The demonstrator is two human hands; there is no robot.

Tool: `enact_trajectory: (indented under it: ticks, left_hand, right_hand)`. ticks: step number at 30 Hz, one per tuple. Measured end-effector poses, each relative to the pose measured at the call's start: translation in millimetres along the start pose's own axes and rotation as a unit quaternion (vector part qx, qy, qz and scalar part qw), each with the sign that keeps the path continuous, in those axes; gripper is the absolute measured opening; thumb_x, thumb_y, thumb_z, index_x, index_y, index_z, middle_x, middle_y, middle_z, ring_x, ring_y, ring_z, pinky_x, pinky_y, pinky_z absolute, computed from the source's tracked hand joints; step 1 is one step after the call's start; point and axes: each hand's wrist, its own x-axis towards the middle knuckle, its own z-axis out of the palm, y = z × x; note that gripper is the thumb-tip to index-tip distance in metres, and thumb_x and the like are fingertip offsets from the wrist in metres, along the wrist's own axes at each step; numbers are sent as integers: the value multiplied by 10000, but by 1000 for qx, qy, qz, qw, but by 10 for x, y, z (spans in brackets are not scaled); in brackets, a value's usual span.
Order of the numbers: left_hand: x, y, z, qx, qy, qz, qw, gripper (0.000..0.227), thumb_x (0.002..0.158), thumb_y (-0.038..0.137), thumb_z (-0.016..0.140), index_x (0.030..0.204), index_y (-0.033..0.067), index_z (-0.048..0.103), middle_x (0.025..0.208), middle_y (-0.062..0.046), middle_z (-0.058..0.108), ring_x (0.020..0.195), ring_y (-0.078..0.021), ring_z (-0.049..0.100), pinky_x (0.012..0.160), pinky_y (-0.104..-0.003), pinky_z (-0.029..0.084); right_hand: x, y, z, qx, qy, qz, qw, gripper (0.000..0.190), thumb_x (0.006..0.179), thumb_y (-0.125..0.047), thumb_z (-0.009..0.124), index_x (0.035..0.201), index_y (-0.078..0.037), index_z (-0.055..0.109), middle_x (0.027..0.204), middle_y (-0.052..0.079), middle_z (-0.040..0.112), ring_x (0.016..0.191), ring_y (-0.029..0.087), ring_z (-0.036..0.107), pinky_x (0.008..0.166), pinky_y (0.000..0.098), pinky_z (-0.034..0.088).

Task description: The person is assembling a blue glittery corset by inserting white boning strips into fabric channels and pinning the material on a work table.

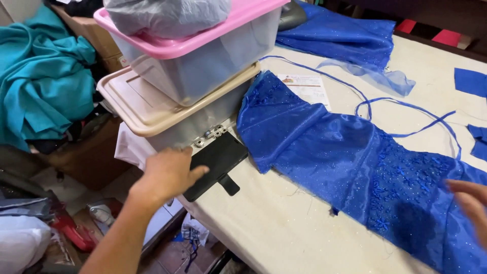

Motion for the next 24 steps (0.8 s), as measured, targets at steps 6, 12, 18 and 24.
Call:
enact_trajectory:
  ticks: [6, 12, 18, 24]
  left_hand:
    - [778, 22, 911, 8, 265, 16, 964, 508, 913, 595, 581, 1110, 131, 644, 1020, -88, 732, 1090, -301, 620, 790, -450, 536]
    - [1674, 330, 734, 138, 338, 72, 928, 179, 783, 96, 695, 883, 242, 720, 840, 10, 727, 687, -186, 743, 531, -317, 537]
    - [1581, 294, 718, 106, 354, 68, 927, 200, 790, 62, 628, 812, 237, 723, 774, 28, 734, 688, -230, 745, 517, -351, 510]
    - [442, -68, 325, 179, 684, 132, 695, 389, 858, 41, 712, 607, 216, 472, 540, 42, 414, 452, -125, 451, 426, -279, 245]
  right_hand:
    - [-848, -1273, 584, -232, -153, -164, 947, 434, 883, -379, 568, 1302, -298, 646, 1328, -101, 698, 1238, 114, 641, 1087, 346, 470]
    - [-1199, -1369, 771, -137, -146, -476, 856, 359, 901, -340, 616, 1224, -190, 662, 1161, -36, 750, 1067, 167, 713, 912, 351, 538]
    - [-1394, -1135, 609, -139, -167, -437, 873, 392, 839, -354, 730, 1211, -237, 688, 1158, -50, 768, 1091, 155, 725, 877, 332, 589]
    - [-1544, -1325, 645, -109, -327, -336, 876, 377, 887, -533, 680, 1147, -285, 794, 1142, -104, 837, 1055, 94, 791, 906, 317, 601]
